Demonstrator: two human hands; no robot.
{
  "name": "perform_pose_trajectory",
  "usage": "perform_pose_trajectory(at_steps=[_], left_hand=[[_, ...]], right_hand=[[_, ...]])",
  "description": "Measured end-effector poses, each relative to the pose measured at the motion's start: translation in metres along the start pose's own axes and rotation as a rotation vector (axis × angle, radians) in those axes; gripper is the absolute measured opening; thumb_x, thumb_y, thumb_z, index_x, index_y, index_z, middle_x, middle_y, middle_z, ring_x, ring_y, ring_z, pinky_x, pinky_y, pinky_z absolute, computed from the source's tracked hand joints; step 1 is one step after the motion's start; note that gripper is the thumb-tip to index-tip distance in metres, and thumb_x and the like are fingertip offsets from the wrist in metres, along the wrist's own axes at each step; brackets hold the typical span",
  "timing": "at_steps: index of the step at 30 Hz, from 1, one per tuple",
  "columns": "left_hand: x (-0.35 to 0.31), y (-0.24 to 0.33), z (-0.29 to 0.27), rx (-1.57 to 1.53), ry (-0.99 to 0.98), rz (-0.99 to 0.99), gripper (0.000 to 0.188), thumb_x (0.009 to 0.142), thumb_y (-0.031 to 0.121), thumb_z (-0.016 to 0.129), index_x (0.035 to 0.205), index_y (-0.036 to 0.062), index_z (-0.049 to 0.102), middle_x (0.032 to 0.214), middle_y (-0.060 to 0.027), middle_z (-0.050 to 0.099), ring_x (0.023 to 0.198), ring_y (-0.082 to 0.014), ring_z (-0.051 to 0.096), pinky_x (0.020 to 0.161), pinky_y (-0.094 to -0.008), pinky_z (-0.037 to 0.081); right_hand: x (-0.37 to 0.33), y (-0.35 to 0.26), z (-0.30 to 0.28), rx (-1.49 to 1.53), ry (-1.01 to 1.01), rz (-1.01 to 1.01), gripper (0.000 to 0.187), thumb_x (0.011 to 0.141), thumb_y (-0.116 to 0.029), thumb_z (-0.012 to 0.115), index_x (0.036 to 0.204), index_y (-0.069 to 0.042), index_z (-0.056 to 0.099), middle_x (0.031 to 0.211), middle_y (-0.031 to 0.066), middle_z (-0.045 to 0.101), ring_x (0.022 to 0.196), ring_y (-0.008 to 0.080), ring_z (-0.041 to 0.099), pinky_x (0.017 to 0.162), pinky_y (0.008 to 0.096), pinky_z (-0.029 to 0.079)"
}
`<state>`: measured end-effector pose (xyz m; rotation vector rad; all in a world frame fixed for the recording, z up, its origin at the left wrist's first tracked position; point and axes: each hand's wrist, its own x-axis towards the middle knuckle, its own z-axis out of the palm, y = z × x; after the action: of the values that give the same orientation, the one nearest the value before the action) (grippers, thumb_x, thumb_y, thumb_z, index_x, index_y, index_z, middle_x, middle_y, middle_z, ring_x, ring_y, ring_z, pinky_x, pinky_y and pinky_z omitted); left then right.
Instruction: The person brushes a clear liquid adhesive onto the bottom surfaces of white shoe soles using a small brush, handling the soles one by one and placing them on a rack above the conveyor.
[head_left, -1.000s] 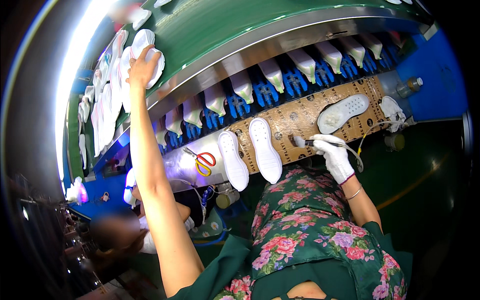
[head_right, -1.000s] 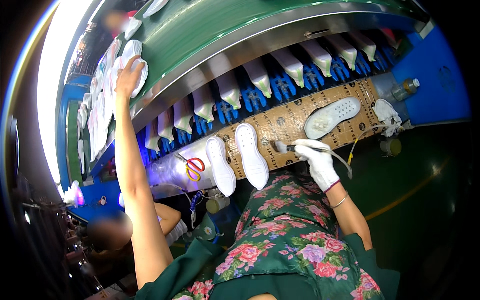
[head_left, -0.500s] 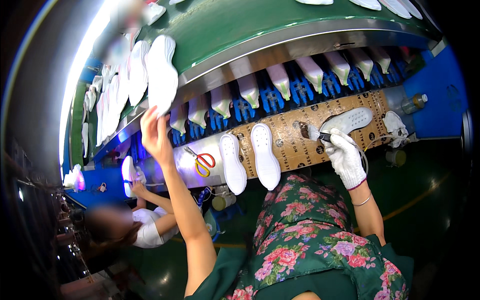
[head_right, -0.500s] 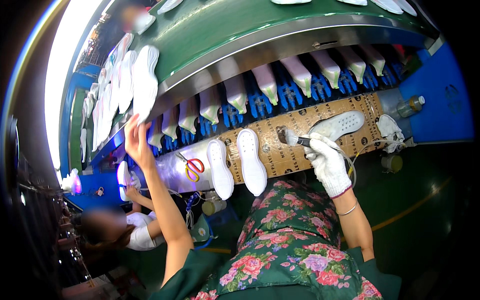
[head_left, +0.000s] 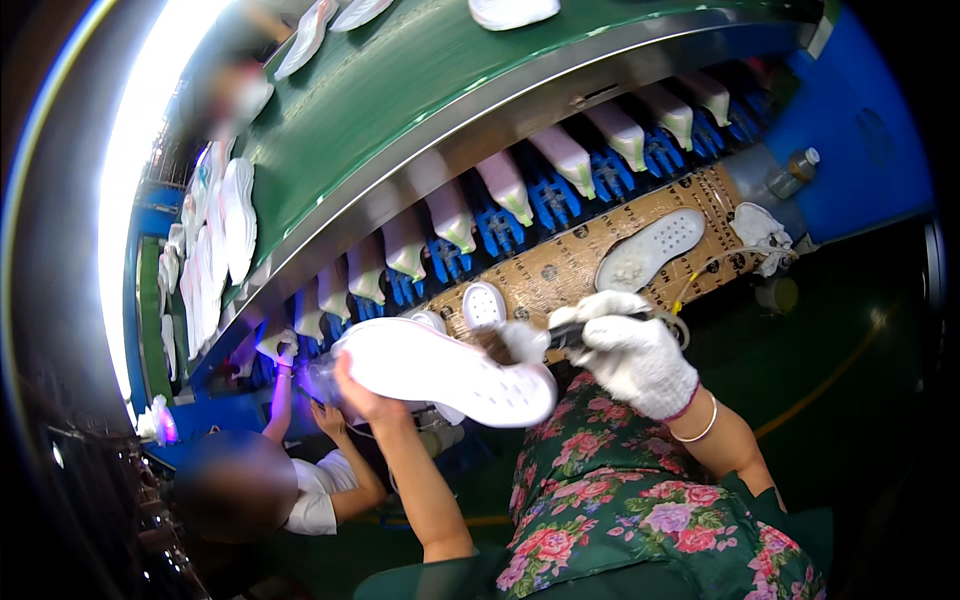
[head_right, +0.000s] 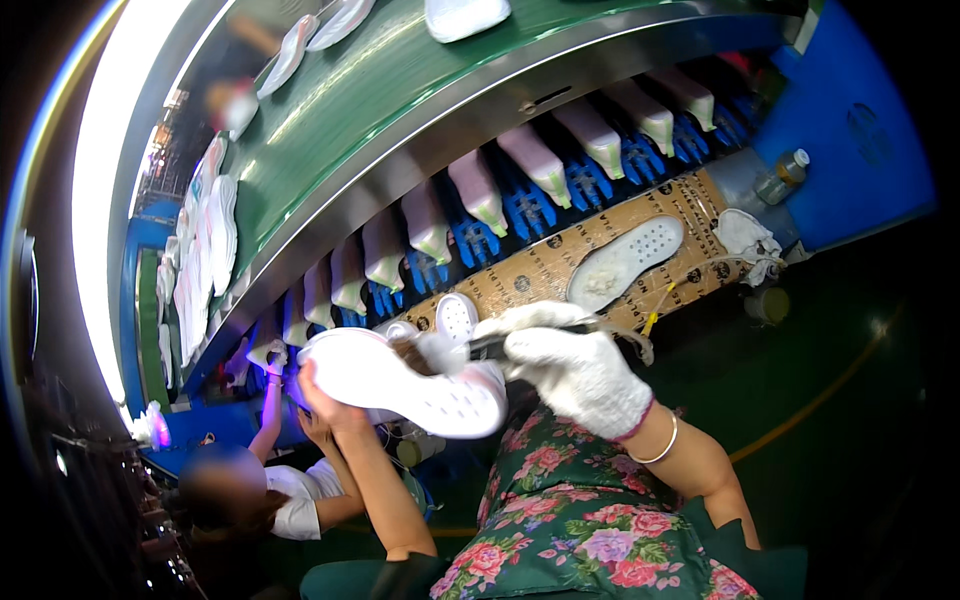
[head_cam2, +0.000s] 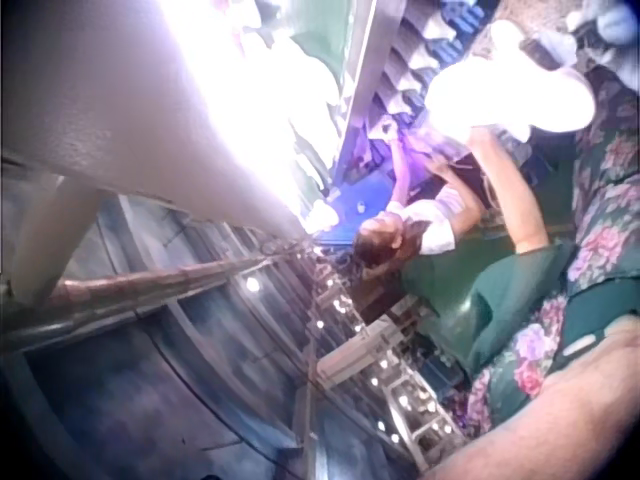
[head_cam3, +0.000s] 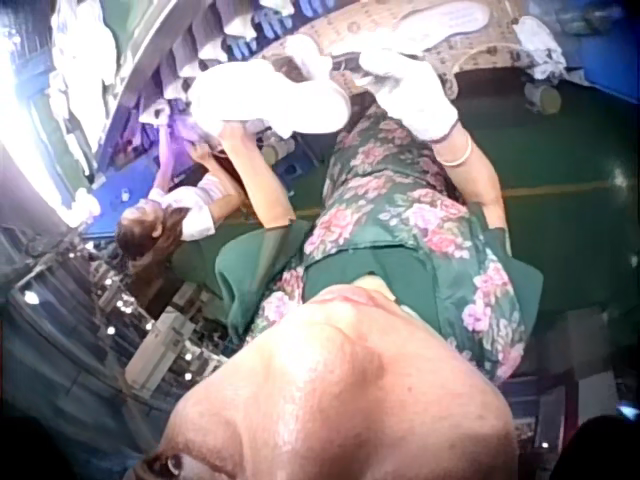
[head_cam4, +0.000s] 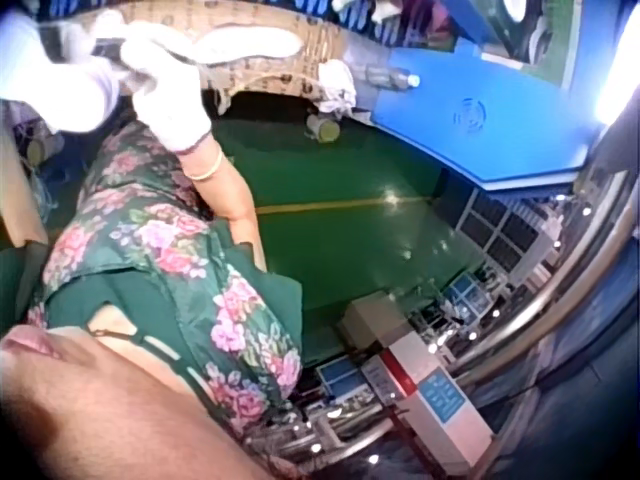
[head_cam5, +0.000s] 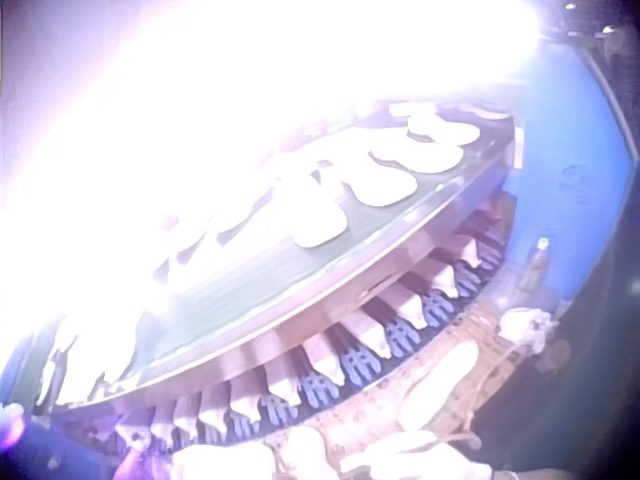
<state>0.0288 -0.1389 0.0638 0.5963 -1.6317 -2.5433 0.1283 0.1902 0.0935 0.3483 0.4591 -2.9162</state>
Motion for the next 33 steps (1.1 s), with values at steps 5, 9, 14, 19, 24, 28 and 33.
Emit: perform_pose_trajectory(at_steps=[5,9,14,19,24,28,33], left_hand=[[0.000,-0.113,0.003,-0.099,-0.137,-0.620,0.034,0.090,0.032,0.058,0.111,0.0053,0.064,0.107,-0.0123,0.070,0.100,-0.0300,0.069,0.095,-0.0450,0.055],[-0.071,-0.143,0.045,-0.209,-0.487,-0.676,0.062,0.098,0.053,0.046,0.138,0.0064,0.053,0.134,-0.0138,0.061,0.123,-0.0318,0.059,0.109,-0.0466,0.044],[-0.114,-0.165,0.011,-0.549,-0.575,-0.893,0.081,0.096,0.072,0.040,0.152,0.0134,0.041,0.147,-0.0099,0.051,0.136,-0.0300,0.047,0.114,-0.0441,0.037],[-0.090,-0.143,0.044,-0.467,-0.919,-0.811,0.094,0.091,0.080,0.038,0.155,0.0116,0.032,0.151,-0.0124,0.046,0.131,-0.0343,0.052,0.109,-0.0510,0.043],[-0.079,-0.121,0.063,-0.061,-0.359,-0.613,0.088,0.094,0.077,0.035,0.156,0.0135,0.031,0.151,-0.0093,0.046,0.134,-0.0311,0.049,0.112,-0.0471,0.041],[-0.077,-0.117,0.086,-0.217,-0.264,-0.591,0.082,0.098,0.072,0.035,0.157,0.0154,0.031,0.153,-0.0058,0.045,0.136,-0.0290,0.047,0.115,-0.0439,0.037],[-0.073,-0.112,0.095,-0.444,-0.558,-0.549,0.085,0.097,0.074,0.033,0.156,0.0129,0.031,0.151,-0.0085,0.046,0.133,-0.0300,0.049,0.114,-0.0439,0.039]], right_hand=[[-0.003,0.016,0.006,-0.241,-0.023,0.060,0.014,0.086,0.006,0.067,0.100,0.004,0.071,0.107,0.0185,0.073,0.097,0.0218,0.070,0.084,0.0315,0.057],[-0.004,0.018,-0.006,-0.324,0.013,-0.019,0.014,0.085,0.005,0.072,0.099,0.004,0.073,0.100,0.0127,0.075,0.091,0.0164,0.071,0.084,0.0292,0.057],[-0.008,-0.002,-0.011,-0.537,0.059,-0.126,0.017,0.083,0.002,0.074,0.100,0.004,0.075,0.101,0.0130,0.075,0.092,0.0152,0.070,0.085,0.0300,0.057],[0.000,-0.009,-0.020,-0.766,-0.012,-0.288,0.018,0.083,-0.003,0.076,0.100,0.004,0.076,0.101,0.0132,0.076,0.094,0.0164,0.071,0.085,0.0306,0.057],[0.005,-0.007,-0.012,-0.789,-0.016,-0.378,0.018,0.080,0.001,0.078,0.097,0.004,0.076,0.100,0.0128,0.076,0.094,0.0174,0.072,0.085,0.0316,0.057],[0.012,-0.002,-0.011,-0.750,0.010,-0.446,0.015,0.081,-0.003,0.079,0.096,0.002,0.076,0.099,0.0109,0.076,0.091,0.0145,0.072,0.083,0.0297,0.057],[0.014,-0.010,0.003,-1.059,0.050,-0.666,0.016,0.076,-0.001,0.080,0.092,0.002,0.077,0.089,0.0128,0.076,0.082,0.0191,0.073,0.074,0.0308,0.057]])
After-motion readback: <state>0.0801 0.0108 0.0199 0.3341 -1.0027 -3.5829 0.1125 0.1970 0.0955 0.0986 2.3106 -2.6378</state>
